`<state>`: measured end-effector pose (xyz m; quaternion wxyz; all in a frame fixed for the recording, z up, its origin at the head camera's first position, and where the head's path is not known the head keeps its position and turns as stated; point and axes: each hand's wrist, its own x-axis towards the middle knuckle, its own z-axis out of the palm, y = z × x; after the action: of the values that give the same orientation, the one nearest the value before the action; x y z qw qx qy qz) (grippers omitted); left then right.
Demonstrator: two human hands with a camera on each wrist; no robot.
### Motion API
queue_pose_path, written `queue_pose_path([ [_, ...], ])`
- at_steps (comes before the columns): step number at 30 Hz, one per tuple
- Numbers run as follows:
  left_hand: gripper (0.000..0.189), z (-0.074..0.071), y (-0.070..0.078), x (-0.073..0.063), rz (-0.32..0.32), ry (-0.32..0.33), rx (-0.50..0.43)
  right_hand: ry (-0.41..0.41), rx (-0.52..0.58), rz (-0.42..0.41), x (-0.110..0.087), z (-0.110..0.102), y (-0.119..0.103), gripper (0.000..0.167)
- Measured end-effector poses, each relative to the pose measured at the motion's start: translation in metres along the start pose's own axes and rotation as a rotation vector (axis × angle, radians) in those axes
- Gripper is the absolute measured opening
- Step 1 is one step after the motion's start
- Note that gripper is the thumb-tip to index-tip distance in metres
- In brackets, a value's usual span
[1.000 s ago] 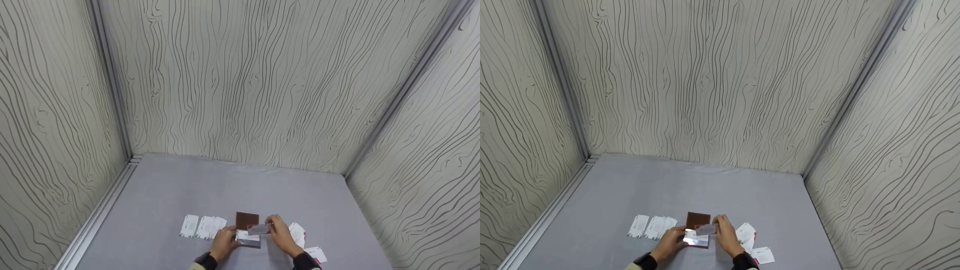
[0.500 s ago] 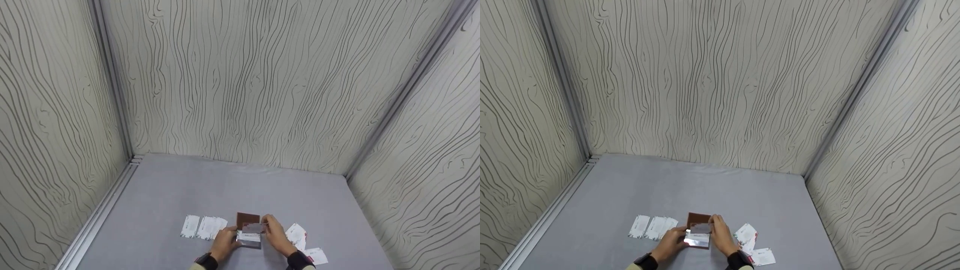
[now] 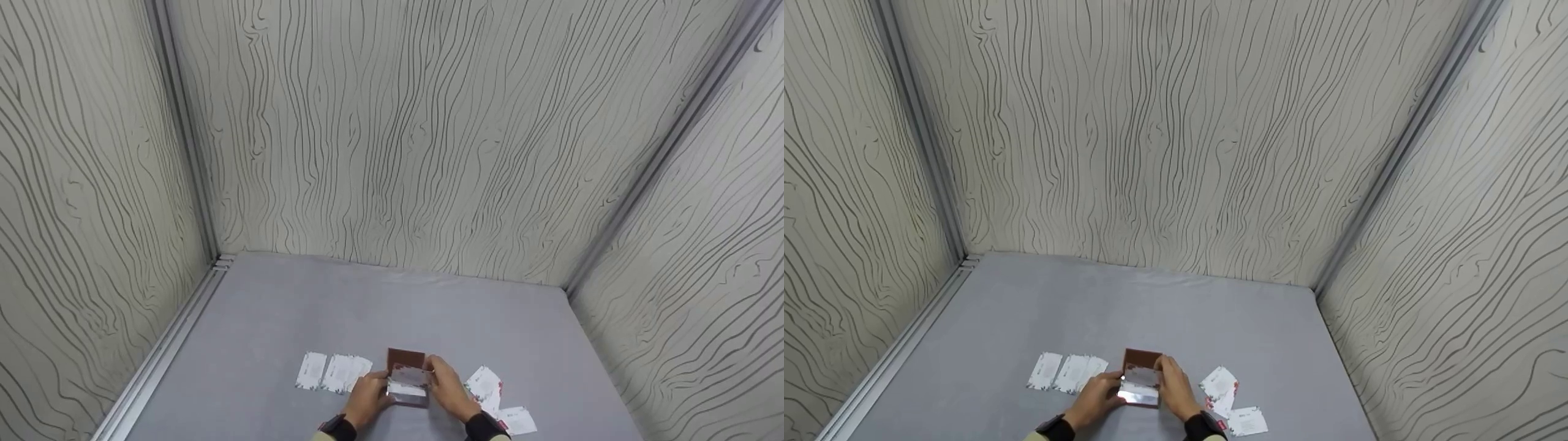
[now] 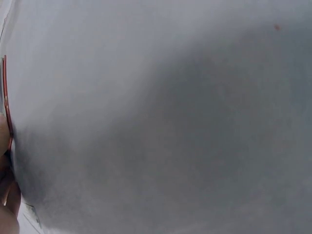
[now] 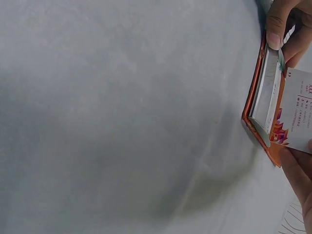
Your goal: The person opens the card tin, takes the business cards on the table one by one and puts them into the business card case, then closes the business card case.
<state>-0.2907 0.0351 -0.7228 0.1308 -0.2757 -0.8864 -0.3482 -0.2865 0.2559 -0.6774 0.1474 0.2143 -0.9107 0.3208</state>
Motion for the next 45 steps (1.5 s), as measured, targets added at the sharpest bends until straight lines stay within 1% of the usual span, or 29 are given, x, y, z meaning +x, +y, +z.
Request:
queue_pose_path([
  [5, 0.028, -0.002, 0.001, -0.001, 0.016, 0.007, 0.005, 0.017, -0.011, -0.008, 0.001, 0.004, 0.001, 0.026],
  [9, 0.028, -0.002, 0.002, -0.001, 0.016, 0.008, 0.006, -0.008, -0.007, 0.028, 0.001, 0.007, 0.001, 0.025],
  [11, 0.029, -0.002, 0.002, -0.001, 0.01, 0.004, 0.002, -0.018, -0.014, 0.032, 0.001, 0.009, 0.001, 0.025],
  [13, 0.029, 0.0, 0.001, -0.001, 0.005, 0.001, 0.002, -0.015, -0.03, 0.019, 0.0, 0.01, 0.002, 0.025],
  [15, 0.03, 0.001, 0.0, -0.001, 0.013, 0.0, 0.0, 0.0, -0.055, -0.014, -0.001, 0.012, 0.003, 0.026],
  [17, 0.03, 0.002, -0.001, 0.0, 0.024, 0.001, 0.004, 0.014, -0.078, -0.049, -0.003, 0.013, 0.004, 0.03],
  [19, 0.031, 0.003, -0.002, 0.0, 0.039, 0.005, 0.007, 0.02, -0.09, -0.064, -0.004, 0.013, 0.005, 0.033],
  [23, 0.03, 0.003, -0.002, 0.001, 0.051, 0.013, 0.017, 0.001, -0.076, -0.041, -0.006, 0.014, 0.006, 0.035],
  [30, 0.028, 0.003, -0.002, 0.0, 0.035, 0.006, 0.021, -0.067, -0.026, 0.011, -0.008, 0.015, 0.007, 0.035],
  [36, 0.027, 0.002, -0.002, 0.0, 0.042, 0.012, 0.015, -0.096, -0.06, 0.028, -0.011, 0.017, 0.007, 0.035],
  [40, 0.027, 0.003, -0.002, -0.001, 0.034, 0.009, 0.02, -0.11, -0.073, 0.034, -0.014, 0.019, 0.008, 0.034],
  [45, 0.029, 0.003, -0.003, -0.001, 0.051, 0.019, 0.023, -0.108, -0.1, 0.005, -0.016, 0.022, 0.009, 0.034],
])
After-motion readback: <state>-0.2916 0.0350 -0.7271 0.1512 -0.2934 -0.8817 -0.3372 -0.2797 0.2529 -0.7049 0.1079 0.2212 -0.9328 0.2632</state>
